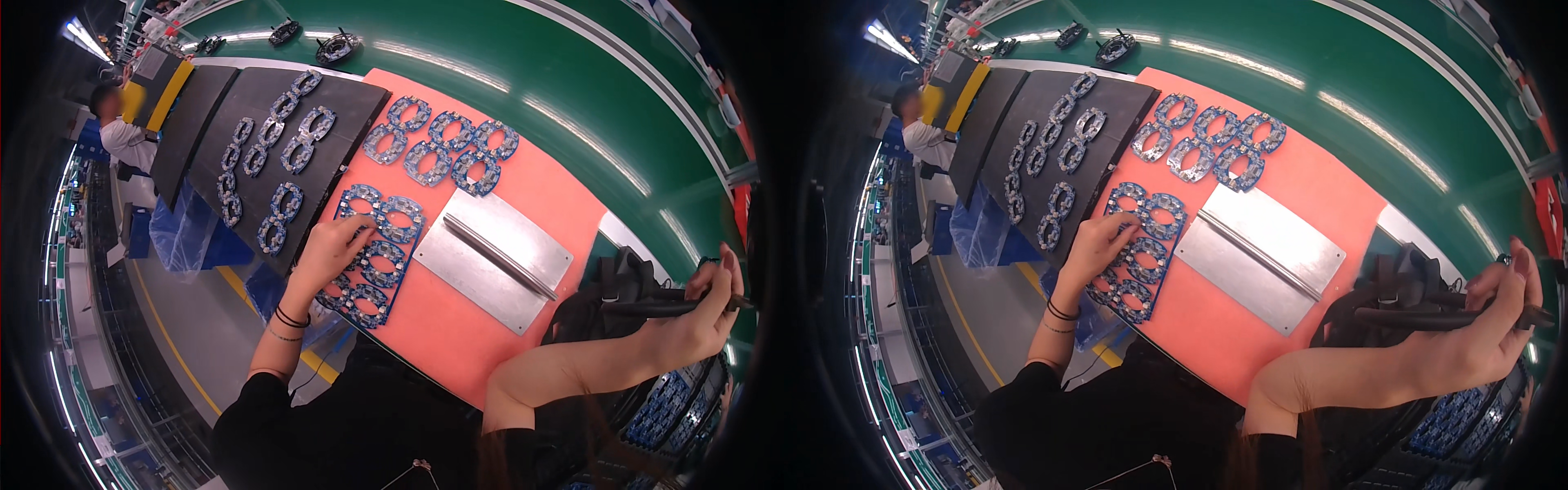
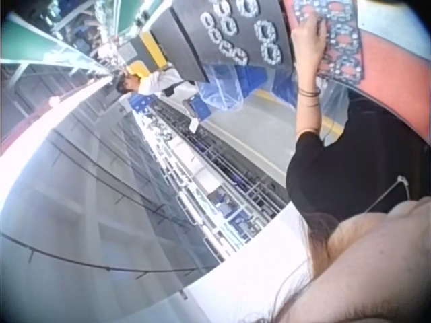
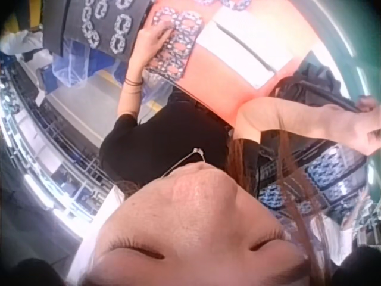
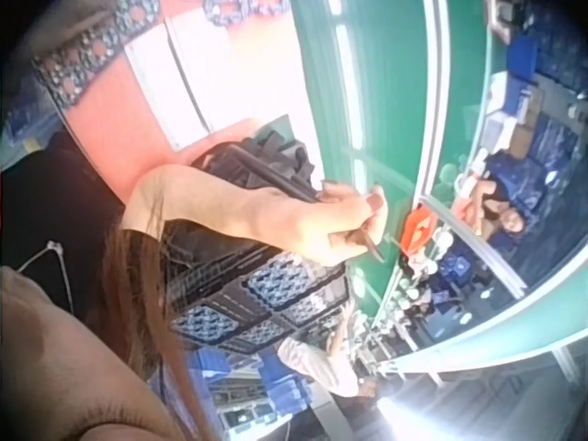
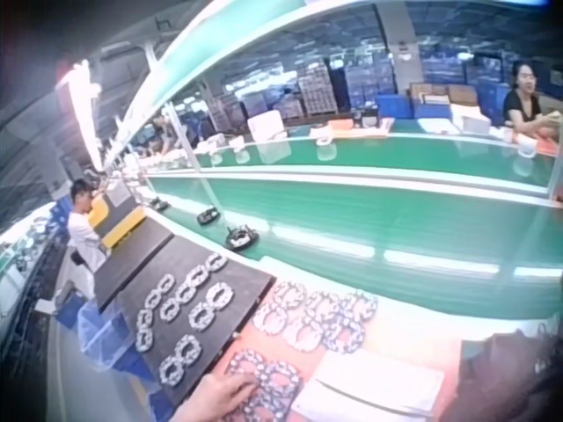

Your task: Assemble LED lighting components by snapping apart circuit boards and organizing them into trays on an assembly line.

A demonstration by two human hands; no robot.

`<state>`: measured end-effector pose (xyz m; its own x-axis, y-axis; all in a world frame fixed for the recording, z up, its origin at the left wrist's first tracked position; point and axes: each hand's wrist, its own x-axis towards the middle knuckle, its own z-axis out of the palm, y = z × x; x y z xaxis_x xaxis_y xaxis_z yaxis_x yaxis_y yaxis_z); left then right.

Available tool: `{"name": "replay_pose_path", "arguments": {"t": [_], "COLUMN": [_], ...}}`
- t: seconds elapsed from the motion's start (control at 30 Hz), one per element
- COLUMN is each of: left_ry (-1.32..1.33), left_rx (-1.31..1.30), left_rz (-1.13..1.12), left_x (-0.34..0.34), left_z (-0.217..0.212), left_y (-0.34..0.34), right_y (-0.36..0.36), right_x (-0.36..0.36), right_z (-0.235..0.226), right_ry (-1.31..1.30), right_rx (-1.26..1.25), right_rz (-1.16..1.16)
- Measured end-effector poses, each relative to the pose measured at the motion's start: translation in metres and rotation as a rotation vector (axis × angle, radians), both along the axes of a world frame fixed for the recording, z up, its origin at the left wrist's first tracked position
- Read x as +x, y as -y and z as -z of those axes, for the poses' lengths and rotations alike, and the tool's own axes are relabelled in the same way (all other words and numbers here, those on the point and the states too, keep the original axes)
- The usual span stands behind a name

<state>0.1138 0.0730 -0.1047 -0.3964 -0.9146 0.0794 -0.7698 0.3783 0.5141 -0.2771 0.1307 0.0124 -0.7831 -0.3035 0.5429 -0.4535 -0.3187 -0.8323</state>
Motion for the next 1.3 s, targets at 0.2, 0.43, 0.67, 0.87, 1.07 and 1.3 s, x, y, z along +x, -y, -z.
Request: {"name": "replay_pose_path", "arguments": {"t": [0.2,0.43,0.67,0.87,1.07,1.3], "left_ry": [-0.047,-0.073,-0.087,-0.471,-1.339,-1.155], "left_rx": [0.03,0.036,0.022,0.246,0.444,0.409], "left_rz": [-0.02,-0.054,-0.128,-0.266,-0.391,-0.819], "left_x": [-0.001,-0.001,0.003,0.009,0.068,0.222], "left_z": [0.001,0.001,0.003,0.0,-0.005,0.015], "left_y": [0.0,-0.002,-0.009,-0.013,-0.056,-0.173], "right_y": [0.003,0.005,0.004,0.004,0.009,0.018], "right_x": [0.004,0.007,0.009,0.012,0.005,-0.01], "right_z": [-0.001,-0.002,-0.004,-0.005,0.004,0.007], "right_ry": [0.006,-0.005,-0.016,-0.012,-0.036,-0.067], "right_rx": [0.003,0.002,0.025,0.009,0.035,-0.018], "right_rz": [0.025,0.038,0.079,0.068,0.014,0.082]}}
